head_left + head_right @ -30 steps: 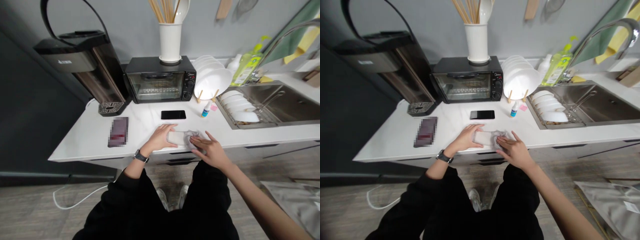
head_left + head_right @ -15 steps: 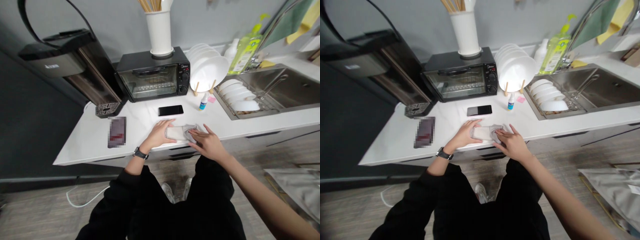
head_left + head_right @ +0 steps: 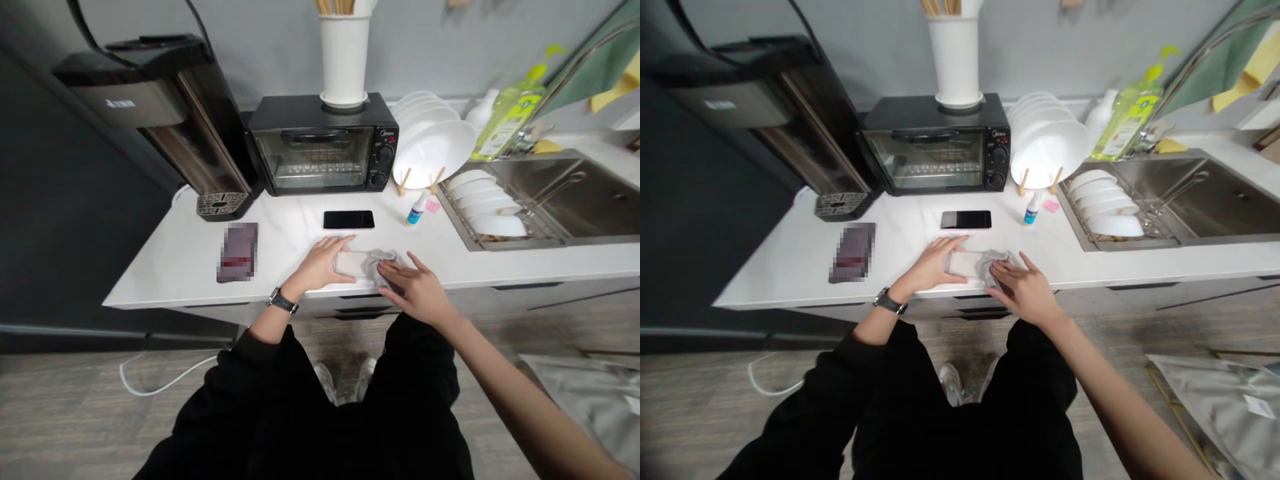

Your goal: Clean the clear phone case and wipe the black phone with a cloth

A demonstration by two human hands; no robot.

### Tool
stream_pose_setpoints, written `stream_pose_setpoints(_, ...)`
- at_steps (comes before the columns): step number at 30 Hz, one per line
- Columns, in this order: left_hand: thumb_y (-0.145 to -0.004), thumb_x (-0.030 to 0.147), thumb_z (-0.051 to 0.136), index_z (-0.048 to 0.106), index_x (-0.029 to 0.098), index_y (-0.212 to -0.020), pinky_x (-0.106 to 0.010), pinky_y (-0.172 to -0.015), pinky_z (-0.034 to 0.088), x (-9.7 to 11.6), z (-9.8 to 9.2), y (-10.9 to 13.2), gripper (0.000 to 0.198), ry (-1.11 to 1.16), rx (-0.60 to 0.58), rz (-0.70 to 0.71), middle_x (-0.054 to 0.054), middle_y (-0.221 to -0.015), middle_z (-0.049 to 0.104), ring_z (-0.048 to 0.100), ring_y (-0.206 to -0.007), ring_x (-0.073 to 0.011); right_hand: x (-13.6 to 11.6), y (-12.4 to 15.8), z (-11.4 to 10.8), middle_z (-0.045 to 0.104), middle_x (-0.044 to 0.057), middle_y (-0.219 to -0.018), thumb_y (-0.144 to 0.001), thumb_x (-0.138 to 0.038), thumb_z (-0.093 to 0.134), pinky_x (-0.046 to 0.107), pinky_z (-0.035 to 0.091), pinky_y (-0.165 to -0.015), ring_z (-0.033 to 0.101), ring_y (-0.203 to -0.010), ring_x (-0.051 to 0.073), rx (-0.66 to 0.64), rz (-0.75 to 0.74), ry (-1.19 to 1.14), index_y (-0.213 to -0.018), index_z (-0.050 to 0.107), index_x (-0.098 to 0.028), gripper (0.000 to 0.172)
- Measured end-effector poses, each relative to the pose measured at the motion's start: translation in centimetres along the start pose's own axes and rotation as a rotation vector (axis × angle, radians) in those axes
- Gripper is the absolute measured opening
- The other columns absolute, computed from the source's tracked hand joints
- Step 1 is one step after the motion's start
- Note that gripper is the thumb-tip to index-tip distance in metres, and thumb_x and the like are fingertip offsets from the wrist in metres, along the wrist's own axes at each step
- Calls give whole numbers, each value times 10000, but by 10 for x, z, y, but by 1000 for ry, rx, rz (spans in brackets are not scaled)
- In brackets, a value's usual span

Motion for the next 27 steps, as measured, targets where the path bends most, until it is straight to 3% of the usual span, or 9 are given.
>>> stream_pose_setpoints(4,-791,447,872,394,304,-1596,-446,-1081,428,-1,-5,4,947,-3,-23,34,-94,-1350,624,553,-1234,-318,-32,-36,25,683,85,-1413,-1065,-460,523,555,331,-1252,642,-1329,268,-30,-64,-109,-1371,684,-252,403)
stream_pose_setpoints(6,-809,471,855,410,293,-1588,-438,-1071,439,-3,-8,6,914,-10,-14,32,-99,-1356,614,547,-1219,-313,-30,-51,27,675,81,-1424,-1079,-447,501,575,297,-1264,645,-1325,263,-31,-74,-95,-1382,672,-261,395)
stream_pose_setpoints(8,-785,517,866,412,286,-1588,-442,-1060,446,-4,-8,6,951,-20,5,3,-100,-1331,616,540,-1209,-318,-15,-44,21,673,94,-1426,-1083,-433,498,606,246,-1275,654,-1312,272,-23,-54,-37,-1428,634,-252,412)
stream_pose_setpoints(11,-739,541,896,394,292,-1597,-452,-1058,442,-2,-2,2,1025,-24,2,-24,-86,-1276,633,551,-1187,-319,4,-11,8,660,130,-1435,-1078,-406,509,617,246,-1272,650,-1317,296,12,-2,44,-1466,596,-205,445)
stream_pose_setpoints(14,-742,485,900,408,304,-1586,-458,-1077,424,1,1,-1,994,-30,-27,17,-68,-1253,641,565,-1180,-313,-6,-3,12,650,122,-1450,-1074,-389,502,610,254,-1275,619,-1355,294,1,-20,8,-1436,616,-191,428)
stream_pose_setpoints(17,-818,335,831,414,309,-1581,-443,-1073,432,-1,-1,2,870,-38,-23,39,-70,-1252,627,562,-1187,-299,-32,-33,30,636,117,-1465,-1064,-431,524,621,274,-1266,591,-1387,293,-46,-66,-60,-1435,616,-200,446)
stream_pose_setpoints(20,-833,365,825,437,313,-1571,-434,-1044,456,-2,-5,6,835,-39,-7,8,-83,-1243,610,562,-1156,-298,-34,-58,32,625,125,-1475,-1057,-466,544,645,265,-1261,584,-1393,299,-65,-122,-41,-1467,590,-212,485)
stream_pose_setpoints(24,-768,537,873,444,287,-1572,-448,-1036,455,1,-4,5,945,-57,14,-29,-95,-1227,620,564,-1146,-317,-6,-25,13,651,141,-1441,-1075,-437,514,624,311,-1248,635,-1336,302,-3,-63,58,-1464,595,-197,465)
stream_pose_setpoints(27,-744,566,885,427,310,-1578,-456,-1062,441,4,-2,3,985,-29,-2,-9,-83,-1255,635,570,-1178,-320,-5,-3,11,655,138,-1434,-1062,-387,534,615,366,-1225,636,-1333,312,40,-43,64,-1485,578,-200,464)
Point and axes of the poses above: each hand's wrist, its own y-axis away from the middle knuckle, its own z-axis out of the palm, x = y × z, the point moved 2 cm from there along -y, towards the middle knuckle
